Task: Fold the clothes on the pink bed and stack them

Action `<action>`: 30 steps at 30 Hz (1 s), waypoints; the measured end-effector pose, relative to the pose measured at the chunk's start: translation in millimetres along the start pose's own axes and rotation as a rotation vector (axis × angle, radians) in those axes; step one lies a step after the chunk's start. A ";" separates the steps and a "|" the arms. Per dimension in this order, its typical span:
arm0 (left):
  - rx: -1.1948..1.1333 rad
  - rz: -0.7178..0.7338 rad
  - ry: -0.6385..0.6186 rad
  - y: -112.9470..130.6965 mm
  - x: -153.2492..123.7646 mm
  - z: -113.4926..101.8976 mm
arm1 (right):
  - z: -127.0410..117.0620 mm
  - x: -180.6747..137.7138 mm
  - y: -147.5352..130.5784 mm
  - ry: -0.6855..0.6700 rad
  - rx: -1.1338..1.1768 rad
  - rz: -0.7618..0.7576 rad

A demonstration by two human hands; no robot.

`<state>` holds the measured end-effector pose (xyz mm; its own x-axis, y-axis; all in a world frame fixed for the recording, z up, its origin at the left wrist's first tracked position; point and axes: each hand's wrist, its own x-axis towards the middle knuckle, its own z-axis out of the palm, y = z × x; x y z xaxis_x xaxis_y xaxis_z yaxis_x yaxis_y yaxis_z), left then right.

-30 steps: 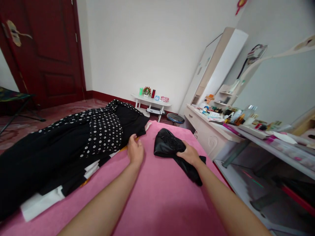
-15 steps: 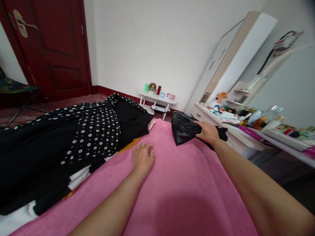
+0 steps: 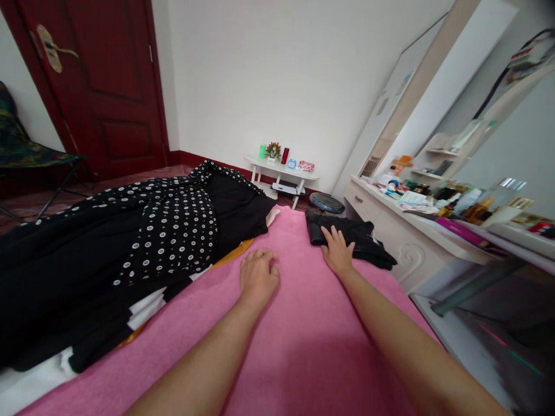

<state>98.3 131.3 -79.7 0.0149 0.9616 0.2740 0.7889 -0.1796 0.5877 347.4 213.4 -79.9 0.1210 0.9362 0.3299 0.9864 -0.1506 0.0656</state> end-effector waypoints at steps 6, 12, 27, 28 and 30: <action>-0.005 0.032 -0.002 0.0 0.2 0.2 | 12.5 9.3 -16.6 -0.086 0.061 0.166; -0.018 0.038 -0.021 0.4 -1.0 -1.8 | 6.2 -14.1 -22.7 -0.235 0.086 0.169; 0.216 0.310 -0.218 13.7 -47.5 1.1 | -44.2 -134.3 -49.9 -0.289 0.115 0.115; 0.221 0.303 -0.224 14.8 -53.6 -0.4 | -48.1 -142.7 -51.7 -0.286 0.112 0.113; 0.228 0.294 -0.233 15.7 -66.8 -4.8 | -54.8 -158.8 -54.6 -0.278 0.112 0.112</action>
<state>106.7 63.3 -85.1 0.3771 0.9021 0.2099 0.8452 -0.4279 0.3202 268.2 55.5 -84.2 0.2397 0.9691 0.0582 0.9695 -0.2358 -0.0660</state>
